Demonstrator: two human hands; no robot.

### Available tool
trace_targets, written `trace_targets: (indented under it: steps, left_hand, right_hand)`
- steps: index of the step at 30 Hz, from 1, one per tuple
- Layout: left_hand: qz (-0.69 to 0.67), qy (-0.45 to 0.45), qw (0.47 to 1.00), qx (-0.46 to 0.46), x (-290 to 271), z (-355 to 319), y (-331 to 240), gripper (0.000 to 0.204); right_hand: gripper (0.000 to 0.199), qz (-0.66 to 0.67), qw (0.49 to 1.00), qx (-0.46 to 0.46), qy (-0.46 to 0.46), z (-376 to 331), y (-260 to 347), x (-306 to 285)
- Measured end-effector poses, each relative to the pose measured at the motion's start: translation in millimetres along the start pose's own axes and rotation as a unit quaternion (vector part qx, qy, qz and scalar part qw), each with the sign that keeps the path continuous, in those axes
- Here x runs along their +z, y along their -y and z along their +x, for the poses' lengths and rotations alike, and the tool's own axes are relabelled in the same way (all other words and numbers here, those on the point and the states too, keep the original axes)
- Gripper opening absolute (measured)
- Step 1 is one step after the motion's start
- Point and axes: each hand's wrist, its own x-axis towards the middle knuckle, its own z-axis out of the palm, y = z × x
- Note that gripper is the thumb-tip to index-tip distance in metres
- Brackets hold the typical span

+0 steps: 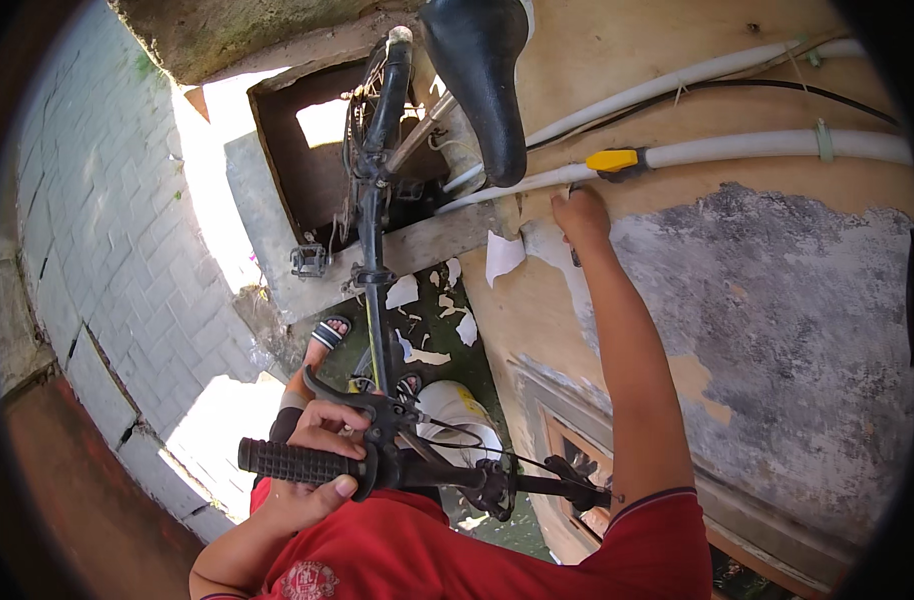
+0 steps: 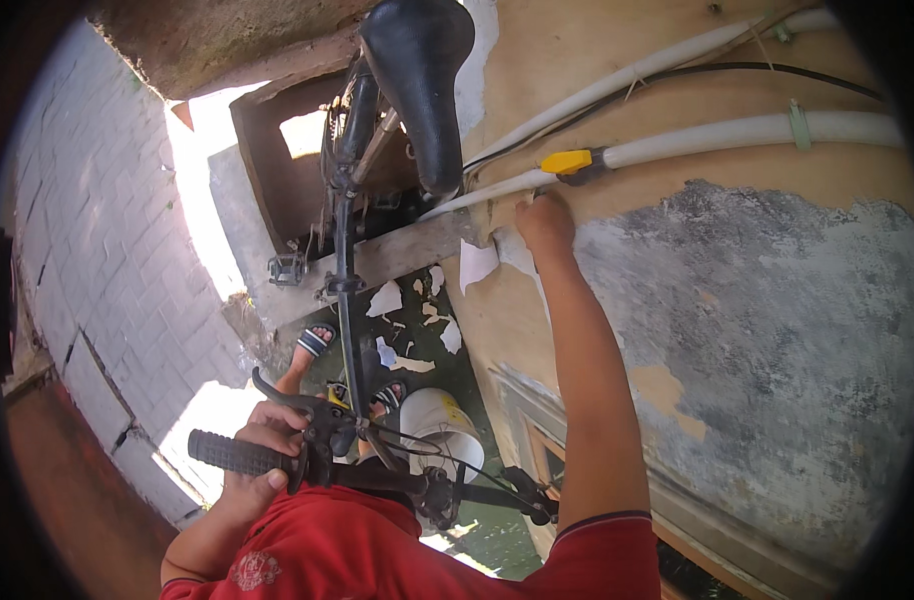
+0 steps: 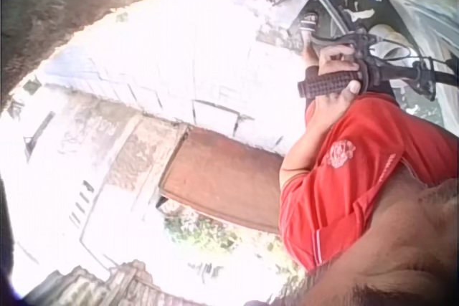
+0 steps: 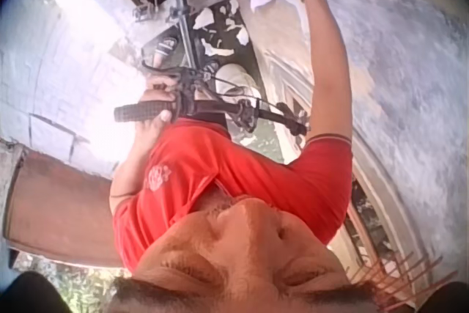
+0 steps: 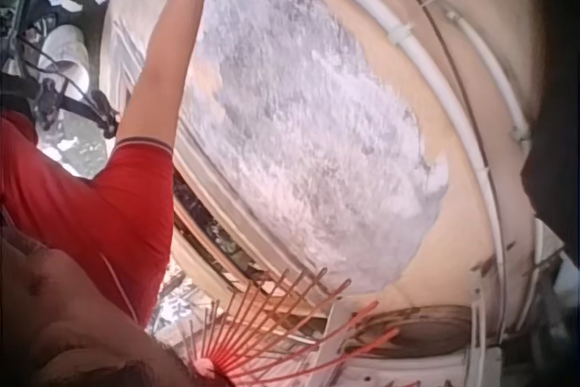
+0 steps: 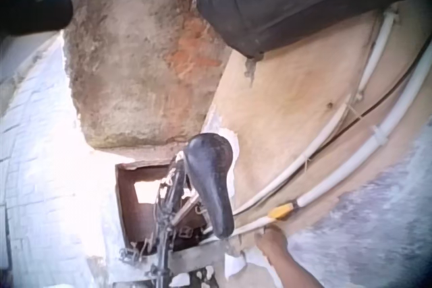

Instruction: The person scrapes peeling paint from an exterior wall using a putty knife.

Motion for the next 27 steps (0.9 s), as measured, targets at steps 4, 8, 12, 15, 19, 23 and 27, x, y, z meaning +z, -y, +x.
trace_targets:
  steps: [4, 8, 12, 15, 19, 23, 27]
  left_hand:
    - [-0.009, -0.001, 1.0, 0.0, 3.6, 2.4, -3.2, 0.029]
    - [-0.015, -0.001, 1.0, -0.011, 4.0, 2.1, -4.6, 0.029]
    - [-0.018, 0.014, 1.0, -0.013, 5.4, 6.1, -7.0, 0.028]
    - [-0.019, 0.003, 1.0, -0.006, 5.4, 3.6, -6.0, 0.028]
    - [-0.016, 0.02, 1.0, 0.004, 7.2, 9.1, -5.2, 0.027]
    - [-0.006, 0.02, 1.0, 0.007, 6.5, 9.3, -3.3, 0.027]
    - [-0.017, 0.018, 1.0, -0.002, 7.3, 7.2, -2.6, 0.027]
  right_hand:
    - [0.041, -0.066, 0.994, -0.054, -0.072, 32.4, -27.6, 32.2]
    - [0.039, -0.065, 0.99, -0.088, -0.092, 36.9, -34.1, 42.3]
    - [0.038, -0.022, 0.996, -0.057, -0.067, 36.6, -37.5, 43.0]
    - [0.041, 0.064, 0.997, -0.036, 0.025, -4.5, -10.6, 33.7]
    - [0.043, -0.007, 0.997, -0.08, -0.024, -23.2, -67.6, 89.8]
    - [0.042, -0.09, 0.99, -0.108, 0.009, -70.4, -93.4, 94.8]
    - [0.044, -0.132, 0.984, -0.096, 0.076, -111.9, -130.2, 108.1]
